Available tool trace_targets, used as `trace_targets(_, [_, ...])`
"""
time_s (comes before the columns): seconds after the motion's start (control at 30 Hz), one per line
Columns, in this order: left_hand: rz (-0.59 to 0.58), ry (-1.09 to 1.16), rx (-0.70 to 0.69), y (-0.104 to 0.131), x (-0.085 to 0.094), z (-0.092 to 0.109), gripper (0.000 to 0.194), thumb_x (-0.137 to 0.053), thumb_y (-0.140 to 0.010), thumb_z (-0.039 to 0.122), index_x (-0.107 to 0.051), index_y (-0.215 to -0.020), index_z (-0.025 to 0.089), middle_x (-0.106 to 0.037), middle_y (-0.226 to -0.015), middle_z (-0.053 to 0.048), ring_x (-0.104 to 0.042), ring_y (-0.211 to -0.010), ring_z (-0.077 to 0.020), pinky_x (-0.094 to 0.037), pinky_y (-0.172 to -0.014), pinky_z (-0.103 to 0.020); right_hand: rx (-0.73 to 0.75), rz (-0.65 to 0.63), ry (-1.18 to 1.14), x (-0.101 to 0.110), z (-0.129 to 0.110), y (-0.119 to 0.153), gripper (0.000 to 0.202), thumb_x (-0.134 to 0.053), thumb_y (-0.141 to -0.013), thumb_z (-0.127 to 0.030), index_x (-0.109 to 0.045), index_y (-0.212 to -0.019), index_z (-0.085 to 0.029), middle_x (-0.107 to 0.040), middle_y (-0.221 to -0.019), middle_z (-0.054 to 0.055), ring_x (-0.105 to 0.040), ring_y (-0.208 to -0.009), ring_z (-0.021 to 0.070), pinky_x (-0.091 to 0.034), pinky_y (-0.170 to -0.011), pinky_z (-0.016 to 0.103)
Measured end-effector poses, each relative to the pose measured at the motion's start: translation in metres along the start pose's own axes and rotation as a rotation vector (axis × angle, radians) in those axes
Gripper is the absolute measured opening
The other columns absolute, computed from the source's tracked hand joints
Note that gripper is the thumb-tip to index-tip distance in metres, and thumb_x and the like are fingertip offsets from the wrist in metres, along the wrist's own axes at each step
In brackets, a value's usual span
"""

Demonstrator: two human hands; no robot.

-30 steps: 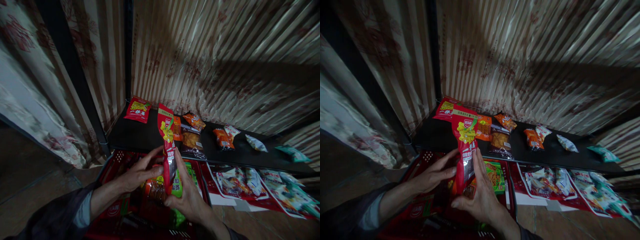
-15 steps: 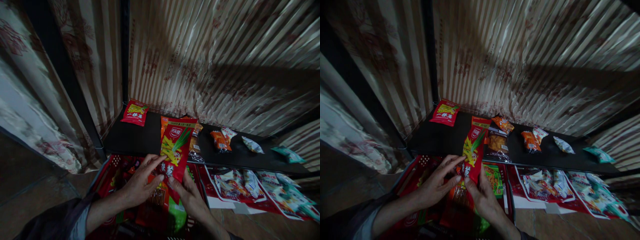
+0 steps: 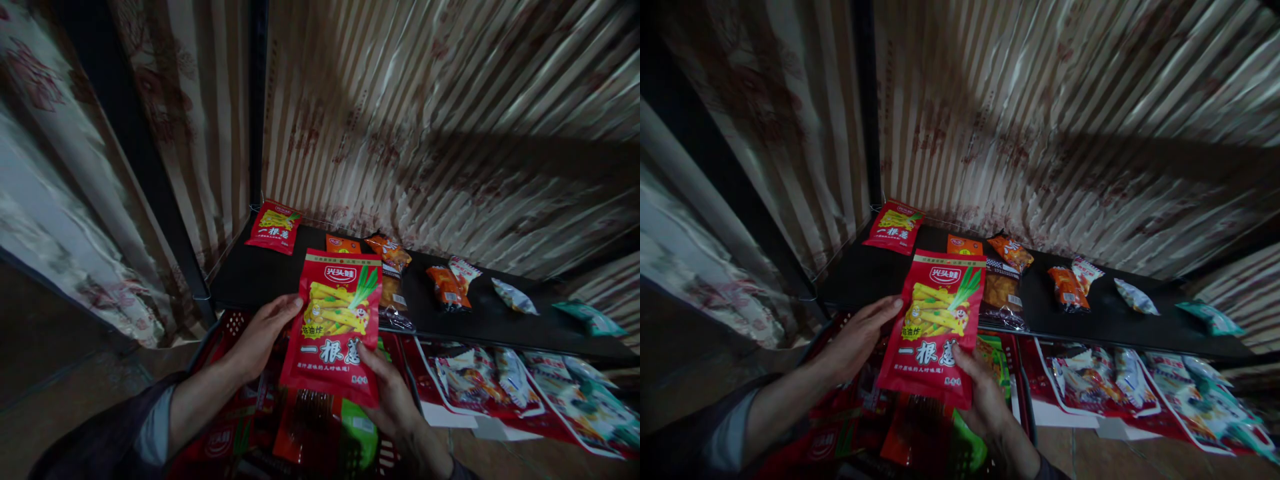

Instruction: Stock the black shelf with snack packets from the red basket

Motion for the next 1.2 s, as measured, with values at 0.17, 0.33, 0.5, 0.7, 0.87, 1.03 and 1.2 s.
trace_targets(0.17, [-0.141,0.189,0.146,0.005,-0.006,-0.001,0.042,-0.084,-0.067,0.039,-0.07,-0.098,0.015,-0.076,-0.102,-0.01,-0.072,-0.091,-0.0252,-0.056,-0.086,-0.037,-0.047,-0.088,0.004,-0.002,0.013,0.0,0.041,-0.079,-0.067,-0.052,-0.069,-0.094,-0.023,-0.078,-0.09,0.007,-0.074,-0.09,0.0288,-0.058,-0.083,0.046])
trace_targets(0.33, [-0.127,0.228,0.115,0.008,-0.01,0.003,0.04,-0.086,-0.066,0.032,-0.071,-0.099,0.014,-0.078,-0.096,-0.01,-0.074,-0.085,-0.0261,-0.058,-0.085,-0.04,-0.033,-0.081,-0.006,-0.004,0.017,-0.001,0.042,-0.081,-0.068,-0.049,-0.069,-0.098,-0.022,-0.078,-0.086,0.007,-0.073,-0.091,0.0279,-0.058,-0.084,0.045])
trace_targets(0.5, [-0.076,0.226,0.101,0.009,-0.012,0.005,0.039,-0.084,-0.067,0.028,-0.07,-0.101,0.013,-0.077,-0.097,-0.012,-0.074,-0.087,-0.0281,-0.059,-0.083,-0.041,-0.017,-0.068,-0.027,-0.003,0.018,-0.005,0.039,-0.086,-0.063,-0.046,-0.071,-0.09,-0.021,-0.077,-0.082,0.007,-0.074,-0.089,0.0275,-0.057,-0.086,0.044])
trace_targets(0.7, [-0.007,0.234,0.113,0.006,-0.012,0.003,0.039,-0.084,-0.068,0.024,-0.069,-0.102,0.012,-0.077,-0.094,-0.014,-0.074,-0.087,-0.0304,-0.062,-0.075,-0.041,0.004,-0.027,-0.064,-0.001,0.021,-0.01,0.037,-0.089,-0.06,-0.041,-0.073,-0.089,-0.023,-0.078,-0.081,0.005,-0.074,-0.087,0.026,-0.057,-0.088,0.043])
trace_targets(0.87, [0.015,0.234,0.114,0.003,-0.011,0.001,0.038,-0.084,-0.067,0.025,-0.07,-0.1,0.012,-0.078,-0.091,-0.012,-0.074,-0.083,-0.0293,-0.061,-0.075,-0.04,-0.004,0.018,-0.074,0.0,0.023,-0.012,0.036,-0.089,-0.06,-0.04,-0.074,-0.089,-0.024,-0.078,-0.081,0.004,-0.074,-0.088,0.0262,-0.058,-0.086,0.044])
trace_targets(1.03, [0.029,0.227,0.097,0.002,-0.008,-0.001,0.043,-0.087,-0.062,0.031,-0.07,-0.097,0.013,-0.078,-0.084,-0.01,-0.075,-0.076,-0.0282,-0.061,-0.073,-0.04,0.031,0.053,-0.084,0.003,0.026,-0.015,0.035,-0.088,-0.061,-0.04,-0.075,-0.09,-0.024,-0.078,-0.089,0.005,-0.073,-0.09,0.0238,-0.057,-0.088,0.04])
trace_targets(1.2, [0.006,0.205,0.113,0.004,-0.009,-0.003,0.049,-0.09,-0.056,0.036,-0.07,-0.094,0.014,-0.078,-0.085,-0.01,-0.074,-0.077,-0.029,-0.06,-0.071,-0.039,0.179,0.076,-0.053,0.005,0.015,-0.019,0.033,-0.085,-0.068,-0.037,-0.075,-0.097,-0.024,-0.078,-0.099,0.005,-0.073,-0.092,0.0215,-0.056,-0.088,0.038])
Point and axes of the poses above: each hand's wrist, its own y-axis away from the middle knuckle, its own x-axis out of the back of the hand, z = x × y, the point moved 2 cm from there along -y, towards the middle knuckle
